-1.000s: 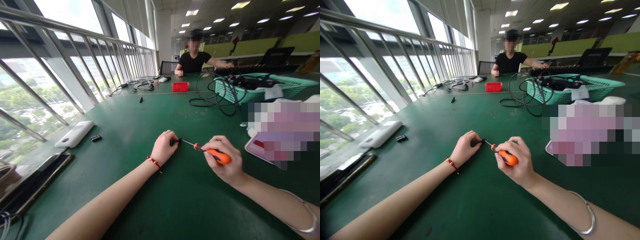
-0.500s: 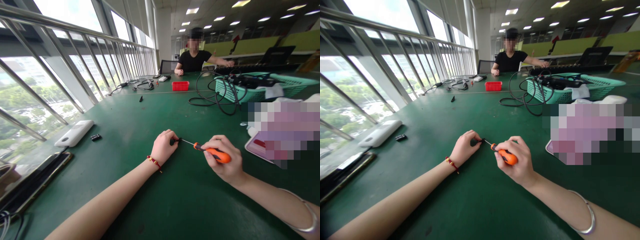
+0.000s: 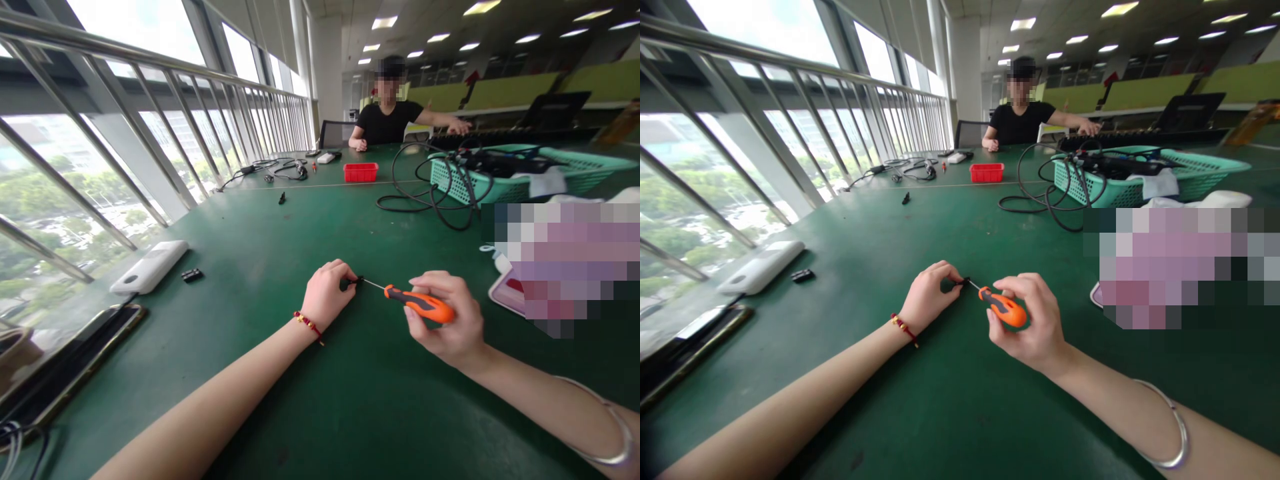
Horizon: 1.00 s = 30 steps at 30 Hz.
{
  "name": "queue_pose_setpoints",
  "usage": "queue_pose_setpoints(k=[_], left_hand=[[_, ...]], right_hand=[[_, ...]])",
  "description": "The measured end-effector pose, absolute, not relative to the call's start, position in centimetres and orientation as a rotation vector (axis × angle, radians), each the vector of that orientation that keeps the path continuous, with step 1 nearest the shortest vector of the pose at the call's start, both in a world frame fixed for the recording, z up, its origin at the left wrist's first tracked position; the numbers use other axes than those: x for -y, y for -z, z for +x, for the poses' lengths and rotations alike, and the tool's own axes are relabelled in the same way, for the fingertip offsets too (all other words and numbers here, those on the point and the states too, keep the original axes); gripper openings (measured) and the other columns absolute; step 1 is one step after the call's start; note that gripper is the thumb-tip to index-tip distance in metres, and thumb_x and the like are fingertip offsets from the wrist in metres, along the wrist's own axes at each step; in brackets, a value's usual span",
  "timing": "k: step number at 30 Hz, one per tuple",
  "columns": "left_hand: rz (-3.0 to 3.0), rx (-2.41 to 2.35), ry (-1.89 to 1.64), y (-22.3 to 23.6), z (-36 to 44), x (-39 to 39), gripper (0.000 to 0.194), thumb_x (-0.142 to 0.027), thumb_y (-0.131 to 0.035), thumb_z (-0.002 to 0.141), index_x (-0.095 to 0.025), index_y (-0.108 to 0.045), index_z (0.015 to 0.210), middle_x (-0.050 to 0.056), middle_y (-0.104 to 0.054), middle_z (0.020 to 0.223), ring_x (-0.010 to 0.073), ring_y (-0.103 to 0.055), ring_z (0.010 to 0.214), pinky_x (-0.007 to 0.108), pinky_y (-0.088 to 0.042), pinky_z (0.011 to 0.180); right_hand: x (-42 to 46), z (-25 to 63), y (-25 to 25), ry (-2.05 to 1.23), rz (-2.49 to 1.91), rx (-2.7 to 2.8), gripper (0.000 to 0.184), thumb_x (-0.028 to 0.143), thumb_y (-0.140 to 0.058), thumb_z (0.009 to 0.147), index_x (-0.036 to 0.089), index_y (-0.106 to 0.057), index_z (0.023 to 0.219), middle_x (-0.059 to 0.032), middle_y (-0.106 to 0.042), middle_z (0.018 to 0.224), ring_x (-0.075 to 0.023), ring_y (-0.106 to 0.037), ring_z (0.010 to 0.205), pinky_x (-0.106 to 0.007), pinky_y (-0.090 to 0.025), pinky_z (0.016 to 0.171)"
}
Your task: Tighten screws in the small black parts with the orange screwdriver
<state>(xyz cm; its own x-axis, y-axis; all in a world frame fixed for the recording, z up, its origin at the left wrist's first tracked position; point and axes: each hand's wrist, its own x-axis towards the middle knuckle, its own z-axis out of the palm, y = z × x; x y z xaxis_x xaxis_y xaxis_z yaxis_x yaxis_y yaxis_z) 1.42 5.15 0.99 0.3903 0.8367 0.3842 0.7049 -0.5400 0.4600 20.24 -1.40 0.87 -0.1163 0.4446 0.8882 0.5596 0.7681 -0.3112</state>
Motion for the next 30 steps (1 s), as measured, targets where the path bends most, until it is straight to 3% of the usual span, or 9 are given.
queue_pose_setpoints(k=[4,10,16,24,30], left_hand=[[2.415,-1.357,-0.876,-0.9,1.4,-5.2,0.006,-0.013,-0.055,0.071,-0.018,-0.058,0.071,0.001,-0.062,0.082,0.0156,-0.058,0.079,0.027,-0.048,0.074],[2.422,-1.356,-0.88,-0.9,1.4,-5.2,0.006,-0.013,-0.055,0.07,-0.019,-0.058,0.071,0.001,-0.062,0.083,0.016,-0.058,0.08,0.027,-0.048,0.073],[2.418,-1.36,-0.887,-0.9,1.4,-5.2,0.006,-0.013,-0.056,0.07,-0.019,-0.058,0.071,0.001,-0.062,0.082,0.0159,-0.058,0.079,0.028,-0.048,0.074],[2.415,-1.353,-0.882,-1.0,1.4,-5.2,0.006,-0.013,-0.055,0.07,-0.019,-0.057,0.07,0.001,-0.062,0.082,0.0159,-0.058,0.08,0.028,-0.048,0.073],[2.418,-1.357,-0.884,-0.8,1.4,-5.3,0.007,-0.013,-0.055,0.07,-0.019,-0.057,0.072,0.001,-0.062,0.082,0.0158,-0.058,0.079,0.027,-0.048,0.073]], right_hand=[[1.6,20.2,-1.4,0.206,-0.783,1.814,0.025,0.016,-0.061,0.072,0.023,-0.052,0.095,-0.0021,-0.06,0.078,-0.0154,-0.057,0.064,-0.031,-0.051,0.057],[1.2,20.3,-0.4,0.124,-0.783,1.669,0.041,0.016,-0.059,0.072,0.021,-0.047,0.111,-0.0065,-0.057,0.092,-0.0187,-0.059,0.078,-0.034,-0.052,0.065],[1.5,20.3,-1.1,0.172,-0.818,1.804,0.03,0.019,-0.06,0.073,0.023,-0.052,0.102,-0.0004,-0.059,0.072,-0.0163,-0.056,0.063,-0.035,-0.05,0.065],[1.1,20.4,-0.4,0.115,-0.742,1.708,0.043,0.015,-0.058,0.072,0.022,-0.047,0.113,-0.0063,-0.058,0.093,-0.0201,-0.058,0.081,-0.038,-0.052,0.069],[1.4,20.1,-1.5,0.289,-0.726,1.848,0.03,0.018,-0.061,0.072,0.024,-0.052,0.1,-0.0022,-0.063,0.076,-0.0193,-0.059,0.069,-0.037,-0.052,0.062]])
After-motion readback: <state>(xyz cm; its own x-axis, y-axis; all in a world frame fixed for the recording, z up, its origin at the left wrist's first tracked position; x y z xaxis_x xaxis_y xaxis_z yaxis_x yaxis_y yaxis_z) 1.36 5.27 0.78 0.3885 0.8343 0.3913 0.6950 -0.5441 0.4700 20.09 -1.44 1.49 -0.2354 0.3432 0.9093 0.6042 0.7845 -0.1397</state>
